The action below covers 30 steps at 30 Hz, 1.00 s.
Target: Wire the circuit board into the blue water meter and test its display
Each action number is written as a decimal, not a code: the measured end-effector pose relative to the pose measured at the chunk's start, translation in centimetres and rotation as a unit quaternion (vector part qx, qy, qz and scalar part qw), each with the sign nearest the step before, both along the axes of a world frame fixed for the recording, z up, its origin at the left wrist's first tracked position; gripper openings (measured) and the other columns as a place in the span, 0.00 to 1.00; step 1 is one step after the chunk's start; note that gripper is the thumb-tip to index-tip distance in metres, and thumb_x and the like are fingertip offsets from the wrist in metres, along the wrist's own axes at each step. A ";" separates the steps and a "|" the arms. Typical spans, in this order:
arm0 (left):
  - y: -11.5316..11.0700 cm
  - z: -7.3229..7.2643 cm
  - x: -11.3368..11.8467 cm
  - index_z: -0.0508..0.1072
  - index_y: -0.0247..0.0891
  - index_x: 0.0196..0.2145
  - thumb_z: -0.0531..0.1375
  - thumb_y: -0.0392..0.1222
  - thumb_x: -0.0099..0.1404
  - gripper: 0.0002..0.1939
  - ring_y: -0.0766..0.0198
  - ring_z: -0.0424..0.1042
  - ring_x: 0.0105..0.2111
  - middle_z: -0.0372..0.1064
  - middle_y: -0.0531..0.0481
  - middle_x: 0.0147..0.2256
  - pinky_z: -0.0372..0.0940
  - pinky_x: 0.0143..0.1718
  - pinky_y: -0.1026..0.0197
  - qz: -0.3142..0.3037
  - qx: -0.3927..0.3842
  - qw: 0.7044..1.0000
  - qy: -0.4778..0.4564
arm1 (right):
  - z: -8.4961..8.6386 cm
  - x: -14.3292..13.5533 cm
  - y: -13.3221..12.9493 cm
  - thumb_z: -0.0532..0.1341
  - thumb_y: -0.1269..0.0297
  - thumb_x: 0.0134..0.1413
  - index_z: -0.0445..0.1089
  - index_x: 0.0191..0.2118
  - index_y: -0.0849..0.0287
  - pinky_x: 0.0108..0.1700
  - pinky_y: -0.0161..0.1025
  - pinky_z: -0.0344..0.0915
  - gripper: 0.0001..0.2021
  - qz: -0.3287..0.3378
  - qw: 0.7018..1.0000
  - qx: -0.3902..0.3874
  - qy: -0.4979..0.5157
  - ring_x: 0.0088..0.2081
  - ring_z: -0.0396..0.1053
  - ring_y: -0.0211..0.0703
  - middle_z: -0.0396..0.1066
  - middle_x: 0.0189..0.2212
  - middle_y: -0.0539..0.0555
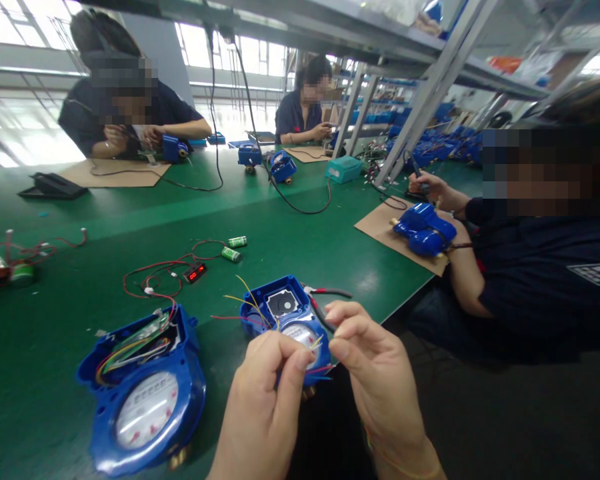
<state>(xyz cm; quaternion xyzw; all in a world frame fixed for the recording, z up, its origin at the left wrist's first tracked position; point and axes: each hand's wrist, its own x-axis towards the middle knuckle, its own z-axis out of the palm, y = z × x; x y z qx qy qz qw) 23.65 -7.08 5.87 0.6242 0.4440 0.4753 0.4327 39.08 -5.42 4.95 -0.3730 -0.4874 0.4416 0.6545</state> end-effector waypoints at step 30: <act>0.1 0.0 -0.5 0.69 0.41 0.30 0.52 0.43 0.74 0.14 0.61 0.67 0.32 0.67 0.53 0.30 0.59 0.37 0.62 -0.033 0.023 0.998 0.051 | 0.8 -0.2 -0.1 0.71 0.58 0.54 0.73 0.28 0.55 0.52 0.43 0.59 0.10 0.058 0.997 -0.006 -0.058 0.44 0.64 0.46 0.66 0.36 0.51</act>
